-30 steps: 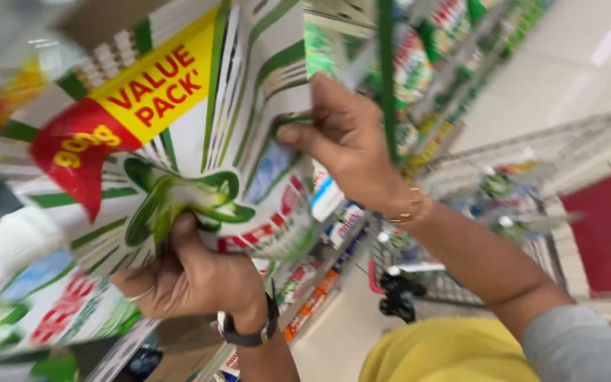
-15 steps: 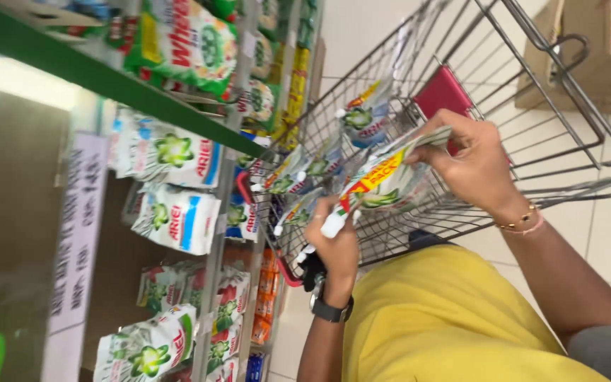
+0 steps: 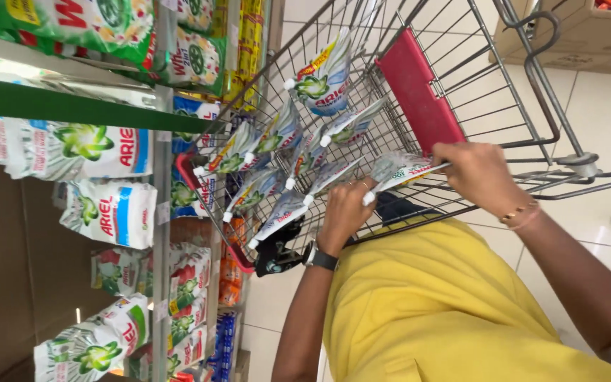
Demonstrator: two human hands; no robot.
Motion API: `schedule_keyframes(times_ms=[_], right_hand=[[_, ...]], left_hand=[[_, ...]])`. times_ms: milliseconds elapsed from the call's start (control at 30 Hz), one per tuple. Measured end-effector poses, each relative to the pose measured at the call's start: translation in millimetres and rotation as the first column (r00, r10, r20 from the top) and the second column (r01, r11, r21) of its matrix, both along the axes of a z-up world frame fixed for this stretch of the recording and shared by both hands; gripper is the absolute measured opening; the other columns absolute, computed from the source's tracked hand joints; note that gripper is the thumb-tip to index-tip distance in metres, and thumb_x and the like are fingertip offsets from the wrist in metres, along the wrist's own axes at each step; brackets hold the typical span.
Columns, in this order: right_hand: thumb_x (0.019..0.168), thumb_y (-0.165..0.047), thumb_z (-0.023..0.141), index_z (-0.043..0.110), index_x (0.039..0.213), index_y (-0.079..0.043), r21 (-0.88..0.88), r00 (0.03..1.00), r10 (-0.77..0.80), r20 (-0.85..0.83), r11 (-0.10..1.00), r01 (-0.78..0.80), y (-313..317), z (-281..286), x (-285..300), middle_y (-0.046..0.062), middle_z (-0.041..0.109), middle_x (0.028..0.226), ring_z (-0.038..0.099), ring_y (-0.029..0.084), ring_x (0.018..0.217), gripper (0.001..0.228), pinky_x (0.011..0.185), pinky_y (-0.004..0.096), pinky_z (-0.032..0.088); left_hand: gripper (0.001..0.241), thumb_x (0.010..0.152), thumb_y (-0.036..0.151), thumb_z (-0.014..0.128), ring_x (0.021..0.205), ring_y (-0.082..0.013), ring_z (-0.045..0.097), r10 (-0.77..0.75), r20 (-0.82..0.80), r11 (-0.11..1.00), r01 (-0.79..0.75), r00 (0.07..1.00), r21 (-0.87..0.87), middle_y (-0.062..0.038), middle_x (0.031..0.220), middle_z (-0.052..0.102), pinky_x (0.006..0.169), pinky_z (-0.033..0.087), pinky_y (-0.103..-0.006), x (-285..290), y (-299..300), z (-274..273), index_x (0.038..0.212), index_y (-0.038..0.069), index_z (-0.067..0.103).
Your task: Picking multiple detergent gel pouches from store shelves and placing them into a shopping cart.
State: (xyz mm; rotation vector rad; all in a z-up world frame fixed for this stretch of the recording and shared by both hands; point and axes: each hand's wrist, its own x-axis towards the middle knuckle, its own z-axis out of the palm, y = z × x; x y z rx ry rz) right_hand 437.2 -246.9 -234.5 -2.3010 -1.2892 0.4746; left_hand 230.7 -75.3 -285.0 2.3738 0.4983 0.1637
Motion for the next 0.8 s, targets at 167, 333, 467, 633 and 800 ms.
schedule_keyframes(times_ms=[167,333,467,633,800], right_hand=[[0.080,-0.001,0.067,0.071,0.098,-0.013,-0.222,0.985,0.152,0.075,0.966,-0.133,3,-58,3,0.011,0.074,0.080,0.073,0.030,0.077,0.023,0.067,0.045,0.055],[0.086,-0.010,0.067,0.072,0.100,-0.014,-0.425,0.934,0.347,0.083,0.860,-0.282,-7,-130,9,0.013,0.074,0.083,0.074,0.032,0.084,0.015,0.071,0.045,0.057],[0.090,-0.014,0.063,0.073,0.096,-0.014,-0.508,0.897,0.440,0.043,0.783,-0.359,-6,-145,16,0.012,0.075,0.092,0.075,0.031,0.092,0.013,0.078,0.044,0.059],[0.090,-0.014,0.062,0.073,0.098,-0.014,-0.567,0.905,0.425,0.018,0.750,-0.341,0,-140,9,0.012,0.075,0.095,0.074,0.031,0.095,0.014,0.082,0.044,0.060],[0.093,-0.020,0.065,0.073,0.107,-0.015,-0.553,0.913,0.408,0.028,0.767,-0.326,33,-80,-16,0.013,0.076,0.097,0.074,0.033,0.096,0.017,0.085,0.046,0.059]], left_hand=[[0.035,0.077,0.007,0.075,0.086,-0.0402,0.070,-0.089,-0.171,0.996,0.092,0.981,0.010,-0.018,0.089,0.073,0.079,0.052,-0.0525,5,-8,-51,0.111,0.008,0.070],[0.023,0.086,0.001,0.066,0.093,-0.0349,0.073,-0.169,-0.335,0.972,0.214,0.927,0.102,-0.017,0.094,0.074,0.082,0.057,-0.0473,3,-22,-147,0.106,0.011,0.070],[0.033,0.092,0.001,0.062,0.093,-0.0349,0.073,-0.140,-0.414,0.978,0.191,0.899,0.084,-0.019,0.095,0.074,0.079,0.058,-0.0474,8,-20,-125,0.124,0.005,0.063],[0.060,0.081,0.000,0.063,0.090,-0.0369,0.072,-0.094,-0.374,0.994,0.110,0.923,0.021,-0.021,0.097,0.073,0.075,0.057,-0.0488,-1,-23,-76,0.140,0.006,0.057],[0.045,0.094,0.019,0.066,0.100,-0.0411,0.069,-0.054,-0.256,0.967,-0.014,0.965,-0.254,-0.022,0.106,0.073,0.085,0.054,-0.0502,-32,-14,-13,0.138,0.010,0.062]])
